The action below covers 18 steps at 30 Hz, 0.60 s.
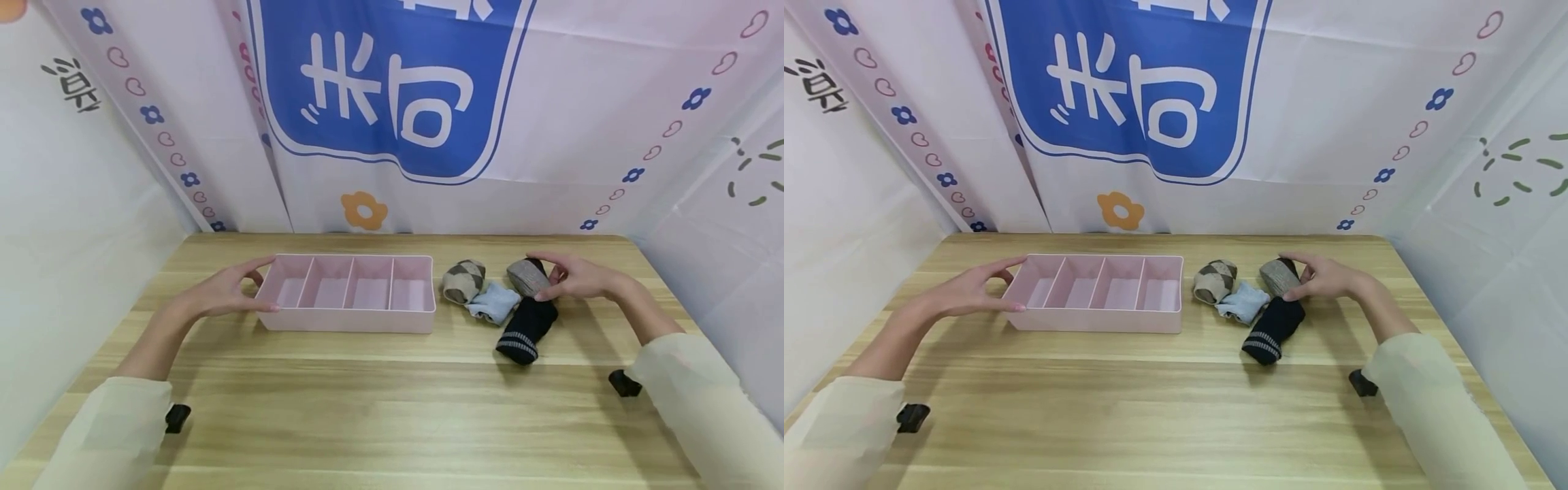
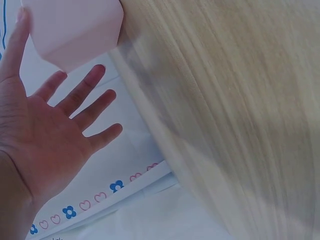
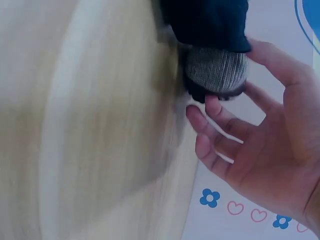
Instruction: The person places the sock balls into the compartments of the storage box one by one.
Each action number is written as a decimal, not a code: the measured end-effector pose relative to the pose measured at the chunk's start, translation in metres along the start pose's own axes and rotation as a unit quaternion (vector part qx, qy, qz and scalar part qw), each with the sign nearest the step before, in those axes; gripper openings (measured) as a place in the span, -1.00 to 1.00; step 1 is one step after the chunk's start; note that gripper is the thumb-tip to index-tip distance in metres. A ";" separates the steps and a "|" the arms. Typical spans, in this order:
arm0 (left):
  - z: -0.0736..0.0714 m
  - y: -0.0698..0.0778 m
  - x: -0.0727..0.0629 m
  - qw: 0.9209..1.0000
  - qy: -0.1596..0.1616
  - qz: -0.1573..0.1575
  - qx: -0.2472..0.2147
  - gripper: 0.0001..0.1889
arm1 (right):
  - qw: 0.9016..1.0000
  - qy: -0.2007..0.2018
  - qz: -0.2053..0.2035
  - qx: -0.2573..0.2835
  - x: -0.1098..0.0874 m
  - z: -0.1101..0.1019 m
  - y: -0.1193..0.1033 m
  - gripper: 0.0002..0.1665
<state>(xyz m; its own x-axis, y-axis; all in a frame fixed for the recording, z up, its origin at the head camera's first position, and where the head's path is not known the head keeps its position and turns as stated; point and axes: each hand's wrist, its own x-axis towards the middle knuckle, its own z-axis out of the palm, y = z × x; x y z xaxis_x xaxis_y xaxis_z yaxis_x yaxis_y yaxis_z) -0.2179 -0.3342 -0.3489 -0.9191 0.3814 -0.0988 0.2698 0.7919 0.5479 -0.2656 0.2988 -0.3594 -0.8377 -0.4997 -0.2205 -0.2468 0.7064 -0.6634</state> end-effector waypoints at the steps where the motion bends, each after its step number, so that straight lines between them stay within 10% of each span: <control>1: 0.000 0.000 0.000 1.000 0.000 0.000 0.001 0.10 | 1.000 -0.009 -0.003 0.009 0.000 -0.001 0.001 0.07; 18: 0.000 0.001 0.001 1.000 -0.003 -0.001 -0.012 0.09 | 0.996 0.070 -0.056 0.001 0.011 -0.002 0.018 -0.15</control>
<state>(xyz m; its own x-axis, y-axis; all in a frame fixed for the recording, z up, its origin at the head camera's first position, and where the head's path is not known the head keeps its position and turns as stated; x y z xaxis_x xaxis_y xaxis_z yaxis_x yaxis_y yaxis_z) -0.2189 -0.3332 -0.3485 -0.9182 0.3820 -0.1052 0.2601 0.7814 0.5673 -0.2800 0.3075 -0.3724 -0.8646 -0.5007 -0.0428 -0.3420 0.6487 -0.6799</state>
